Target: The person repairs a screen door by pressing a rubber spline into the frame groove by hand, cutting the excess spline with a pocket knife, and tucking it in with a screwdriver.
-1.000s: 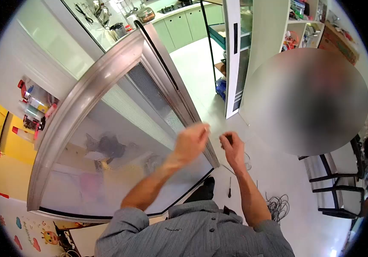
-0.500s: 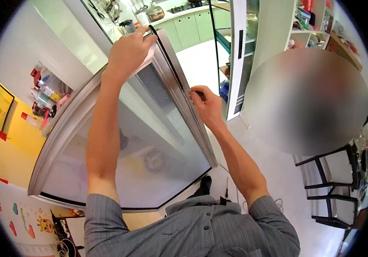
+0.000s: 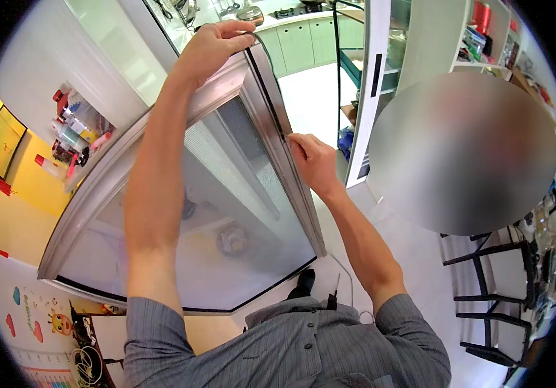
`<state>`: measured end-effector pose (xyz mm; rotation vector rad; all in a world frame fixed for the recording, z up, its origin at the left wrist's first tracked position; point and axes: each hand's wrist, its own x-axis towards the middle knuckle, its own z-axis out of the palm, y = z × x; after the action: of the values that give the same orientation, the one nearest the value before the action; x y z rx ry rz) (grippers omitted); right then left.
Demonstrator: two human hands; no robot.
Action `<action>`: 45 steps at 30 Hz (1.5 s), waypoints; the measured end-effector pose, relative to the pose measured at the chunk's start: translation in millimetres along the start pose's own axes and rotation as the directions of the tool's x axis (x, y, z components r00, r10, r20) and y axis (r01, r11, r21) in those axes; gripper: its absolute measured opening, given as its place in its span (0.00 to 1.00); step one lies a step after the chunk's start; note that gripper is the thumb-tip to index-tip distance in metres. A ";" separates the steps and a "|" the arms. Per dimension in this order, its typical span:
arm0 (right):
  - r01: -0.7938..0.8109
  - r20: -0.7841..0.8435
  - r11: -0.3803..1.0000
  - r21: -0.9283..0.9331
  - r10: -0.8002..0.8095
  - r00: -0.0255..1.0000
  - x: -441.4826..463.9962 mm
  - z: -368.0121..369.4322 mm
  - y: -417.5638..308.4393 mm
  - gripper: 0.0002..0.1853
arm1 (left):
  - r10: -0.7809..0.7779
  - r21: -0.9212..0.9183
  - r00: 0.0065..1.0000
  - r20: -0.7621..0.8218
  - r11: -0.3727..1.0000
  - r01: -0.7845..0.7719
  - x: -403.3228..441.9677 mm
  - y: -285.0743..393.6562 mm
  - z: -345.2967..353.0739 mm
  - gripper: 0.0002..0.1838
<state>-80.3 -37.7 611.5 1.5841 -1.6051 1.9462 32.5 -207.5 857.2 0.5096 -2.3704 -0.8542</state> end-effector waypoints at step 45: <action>0.302 0.763 0.856 -0.419 0.151 0.628 87.2 -10.7 -17.5 0.06 | -0.090 0.154 0.995 -0.039 0.984 0.095 -16.2 29.8 1.0 0.28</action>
<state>-112.0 -62.5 691.6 2.3080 -2.0225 0.5903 39.6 -177.1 870.5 0.6954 -2.4116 -0.6980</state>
